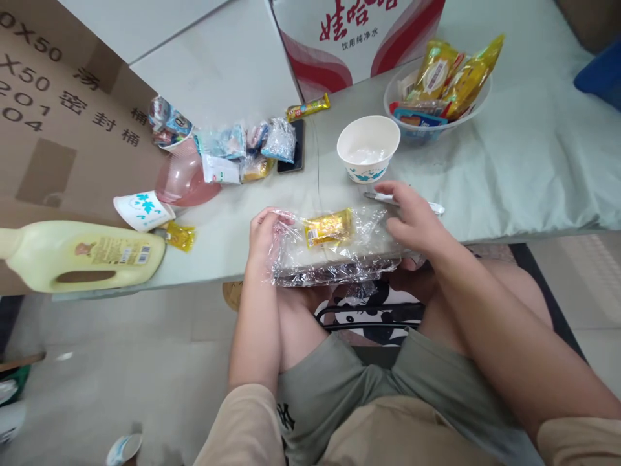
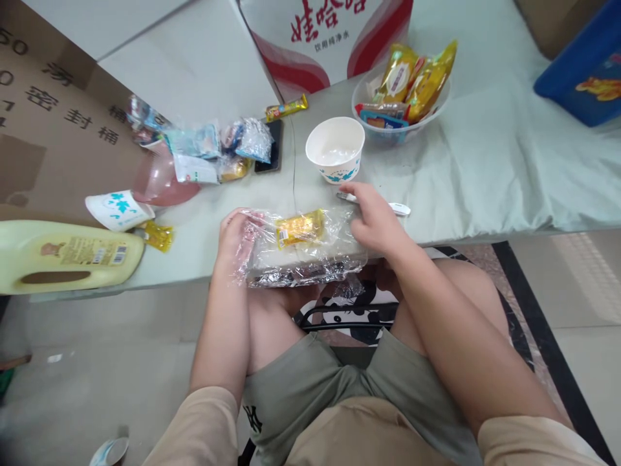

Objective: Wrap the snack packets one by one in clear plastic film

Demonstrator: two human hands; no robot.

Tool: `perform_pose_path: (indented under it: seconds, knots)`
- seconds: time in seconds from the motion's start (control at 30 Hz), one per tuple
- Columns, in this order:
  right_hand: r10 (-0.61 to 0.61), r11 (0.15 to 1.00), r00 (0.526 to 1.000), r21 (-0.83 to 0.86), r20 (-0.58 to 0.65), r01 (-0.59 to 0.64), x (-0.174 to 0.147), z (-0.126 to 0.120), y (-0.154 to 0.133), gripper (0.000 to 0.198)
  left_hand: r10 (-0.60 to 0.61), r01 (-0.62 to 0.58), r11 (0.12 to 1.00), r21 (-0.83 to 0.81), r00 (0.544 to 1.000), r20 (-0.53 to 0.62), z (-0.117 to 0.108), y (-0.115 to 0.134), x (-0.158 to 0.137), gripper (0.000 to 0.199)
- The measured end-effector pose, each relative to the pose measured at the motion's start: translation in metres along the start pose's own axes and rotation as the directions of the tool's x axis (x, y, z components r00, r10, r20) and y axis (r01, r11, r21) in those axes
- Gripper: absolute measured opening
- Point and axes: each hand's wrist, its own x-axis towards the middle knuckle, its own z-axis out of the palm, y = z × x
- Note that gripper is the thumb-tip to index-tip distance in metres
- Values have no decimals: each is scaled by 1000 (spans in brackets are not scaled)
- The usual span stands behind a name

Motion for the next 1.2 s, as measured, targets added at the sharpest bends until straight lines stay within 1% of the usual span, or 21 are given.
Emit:
perform_pose_path:
  seconds: [0.07, 0.13, 0.2, 0.27, 0.3, 0.37, 0.43, 0.47, 0.53, 0.6, 0.67, 0.73, 0.83, 0.9, 0.97, 1.1, 1.2]
  knots:
    - [-87, 993, 993, -72, 83, 93, -2, 0, -2, 65, -27, 27, 1000, 11, 1000, 11, -2, -1, 0, 14]
    - [-128, 982, 984, -126, 127, 144, -2, 3, -3, 55, -37, 37, 999, 13, 999, 36, -4, -2, 1, 18]
    - [-134, 979, 985, -138, 112, 149, -1, 7, -5, 35, -46, 45, 999, 5, 996, 72, -6, -3, 1, 21]
    - [-110, 989, 993, -91, 43, 113, 2, 8, -8, 14, -42, 43, 999, -13, 994, 100, -7, -4, 1, 24]
    - [-81, 995, 997, -54, -5, 81, 3, 9, -11, 13, -29, 32, 999, -26, 994, 107, -7, -4, 1, 25]
    - [14, 1000, 994, 29, -112, -11, 5, 8, -16, 18, 12, -6, 998, -57, 994, 106, -7, -4, 1, 26]
    - [140, 985, 972, 122, -187, -118, 6, 8, -21, 21, 51, -44, 996, -77, 995, 88, -6, -3, 1, 28]
    - [203, 970, 957, 175, -206, -168, 7, 8, -22, 23, 62, -56, 995, -80, 995, 74, -6, -2, 1, 29]
    - [312, 928, 927, 278, -209, -249, 8, 8, -21, 26, 85, -81, 993, -80, 996, 37, -5, -1, 1, 31]
    - [385, 886, 902, 352, -195, -302, 9, 8, -18, 28, 107, -107, 991, -80, 994, -5, -4, -1, 2, 34]
    - [422, 859, 889, 390, -178, -330, 10, 8, -13, 29, 105, -107, 992, -71, 994, -37, -3, -1, 3, 36]
    - [432, 851, 885, 405, -176, -335, 11, 8, -8, 28, 76, -79, 995, -59, 996, -51, -3, -1, 4, 35]
    - [408, 877, 888, 364, -215, -315, 10, 10, -5, 23, 62, -65, 996, -69, 997, -44, -2, -1, 5, 33]
    - [337, 927, 904, 259, -263, -271, 9, 13, -5, 20, 75, -77, 994, -81, 997, -27, -2, -2, 4, 32]
    - [234, 971, 928, 119, -290, -207, 9, 16, -5, 25, 78, -77, 993, -86, 997, 2, -3, -3, 4, 31]
    - [83, 988, 970, -105, -230, -109, 11, 19, -1, 40, 63, -59, 995, -74, 997, 50, -3, -4, 3, 30]
    - [-13, 971, 983, -236, -181, -31, 14, 19, -2, 39, 64, -59, 995, -82, 996, 65, -3, -4, 3, 33]
